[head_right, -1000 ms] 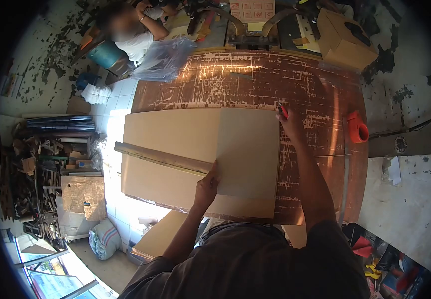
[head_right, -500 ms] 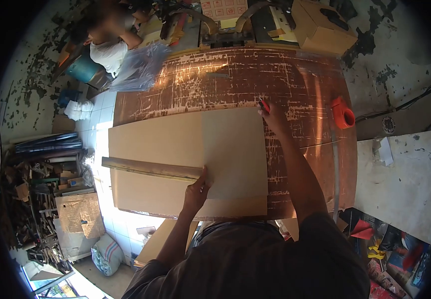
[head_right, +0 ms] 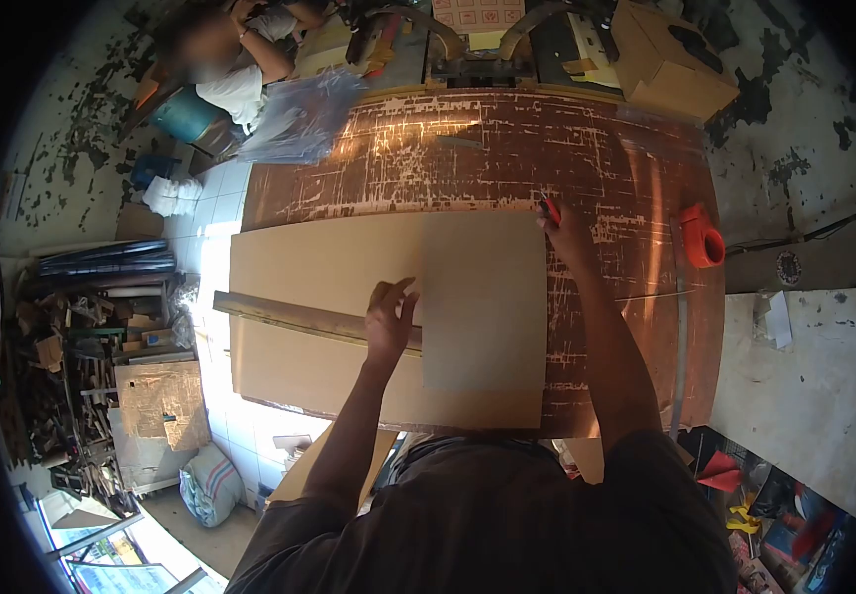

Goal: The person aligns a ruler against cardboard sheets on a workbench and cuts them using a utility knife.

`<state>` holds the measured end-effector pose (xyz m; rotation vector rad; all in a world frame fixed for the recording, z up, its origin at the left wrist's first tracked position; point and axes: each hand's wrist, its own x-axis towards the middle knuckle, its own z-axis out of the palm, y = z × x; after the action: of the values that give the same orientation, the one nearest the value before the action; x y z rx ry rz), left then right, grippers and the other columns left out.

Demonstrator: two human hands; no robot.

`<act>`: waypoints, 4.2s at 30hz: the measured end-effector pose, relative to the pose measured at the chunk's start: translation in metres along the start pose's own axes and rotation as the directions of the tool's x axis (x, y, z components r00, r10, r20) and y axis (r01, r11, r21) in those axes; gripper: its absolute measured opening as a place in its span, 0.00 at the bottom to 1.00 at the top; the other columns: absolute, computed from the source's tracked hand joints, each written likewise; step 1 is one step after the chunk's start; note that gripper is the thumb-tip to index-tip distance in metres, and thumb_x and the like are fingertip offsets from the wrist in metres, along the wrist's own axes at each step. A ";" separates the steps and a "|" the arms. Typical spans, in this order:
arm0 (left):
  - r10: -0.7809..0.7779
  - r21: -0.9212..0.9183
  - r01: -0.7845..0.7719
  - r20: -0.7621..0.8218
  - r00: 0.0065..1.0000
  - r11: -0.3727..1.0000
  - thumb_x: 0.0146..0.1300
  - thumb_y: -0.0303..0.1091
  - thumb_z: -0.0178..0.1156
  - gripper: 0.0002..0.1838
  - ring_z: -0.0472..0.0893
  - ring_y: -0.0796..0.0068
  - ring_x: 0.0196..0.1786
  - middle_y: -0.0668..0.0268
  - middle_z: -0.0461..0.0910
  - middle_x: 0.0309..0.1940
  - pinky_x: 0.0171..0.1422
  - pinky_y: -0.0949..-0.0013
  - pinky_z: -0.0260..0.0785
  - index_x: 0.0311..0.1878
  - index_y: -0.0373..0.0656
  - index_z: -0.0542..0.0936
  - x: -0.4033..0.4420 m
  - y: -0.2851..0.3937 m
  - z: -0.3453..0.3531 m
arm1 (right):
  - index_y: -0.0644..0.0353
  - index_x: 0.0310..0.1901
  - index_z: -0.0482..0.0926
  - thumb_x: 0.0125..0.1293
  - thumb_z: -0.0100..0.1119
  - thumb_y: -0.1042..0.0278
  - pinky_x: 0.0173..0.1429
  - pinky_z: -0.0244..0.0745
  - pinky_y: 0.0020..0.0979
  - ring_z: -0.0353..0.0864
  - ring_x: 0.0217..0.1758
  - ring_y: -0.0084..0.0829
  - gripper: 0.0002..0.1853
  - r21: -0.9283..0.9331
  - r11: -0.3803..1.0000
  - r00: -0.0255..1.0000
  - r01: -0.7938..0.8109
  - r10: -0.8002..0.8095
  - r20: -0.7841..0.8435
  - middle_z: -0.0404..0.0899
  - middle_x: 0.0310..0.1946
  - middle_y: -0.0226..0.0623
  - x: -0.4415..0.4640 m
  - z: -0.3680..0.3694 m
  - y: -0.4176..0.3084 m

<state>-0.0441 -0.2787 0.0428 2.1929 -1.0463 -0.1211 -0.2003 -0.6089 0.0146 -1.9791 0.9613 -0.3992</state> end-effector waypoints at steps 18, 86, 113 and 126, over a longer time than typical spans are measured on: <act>-0.051 0.265 0.028 0.080 0.996 0.964 0.57 0.65 0.64 0.37 0.65 0.51 0.62 0.56 0.64 0.60 0.68 0.49 0.56 0.67 0.60 0.71 0.111 -0.017 0.058 | 0.58 0.51 0.79 0.68 0.63 0.65 0.50 0.77 0.37 0.85 0.44 0.35 0.13 0.029 1.000 1.000 -0.008 0.008 0.016 0.84 0.41 0.40 -0.002 -0.003 -0.006; -0.228 0.179 0.191 0.217 0.949 0.965 0.55 0.56 0.71 0.33 0.61 0.52 0.66 0.59 0.61 0.62 0.71 0.46 0.50 0.62 0.60 0.72 0.123 -0.007 0.050 | 0.58 0.46 0.79 0.61 0.69 0.68 0.50 0.75 0.36 0.83 0.42 0.32 0.13 0.087 0.995 0.999 0.045 -0.044 -0.005 0.83 0.38 0.35 0.012 0.002 0.012; 0.193 0.358 -0.375 0.453 0.871 0.855 0.67 0.72 0.41 0.40 0.37 0.54 0.83 0.62 0.39 0.82 0.82 0.39 0.30 0.79 0.70 0.52 -0.052 0.086 0.072 | 0.55 0.43 0.81 0.57 0.72 0.66 0.47 0.75 0.35 0.82 0.38 0.30 0.13 0.046 0.986 0.987 0.159 -0.158 -0.029 0.81 0.32 0.31 0.029 0.009 0.031; 0.238 0.363 -0.398 0.412 0.879 0.843 0.68 0.72 0.37 0.40 0.36 0.57 0.83 0.63 0.37 0.82 0.83 0.41 0.28 0.80 0.70 0.48 -0.058 0.075 0.076 | 0.54 0.49 0.74 0.77 0.51 0.55 0.24 0.65 0.20 0.66 0.22 0.14 0.12 0.322 0.931 0.983 -0.170 0.137 0.122 0.71 0.25 0.24 -0.186 -0.094 0.002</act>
<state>-0.1592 -0.3113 0.0209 2.3976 -1.7874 -0.1374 -0.3779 -0.5229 0.0821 -1.5917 0.9138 -0.3469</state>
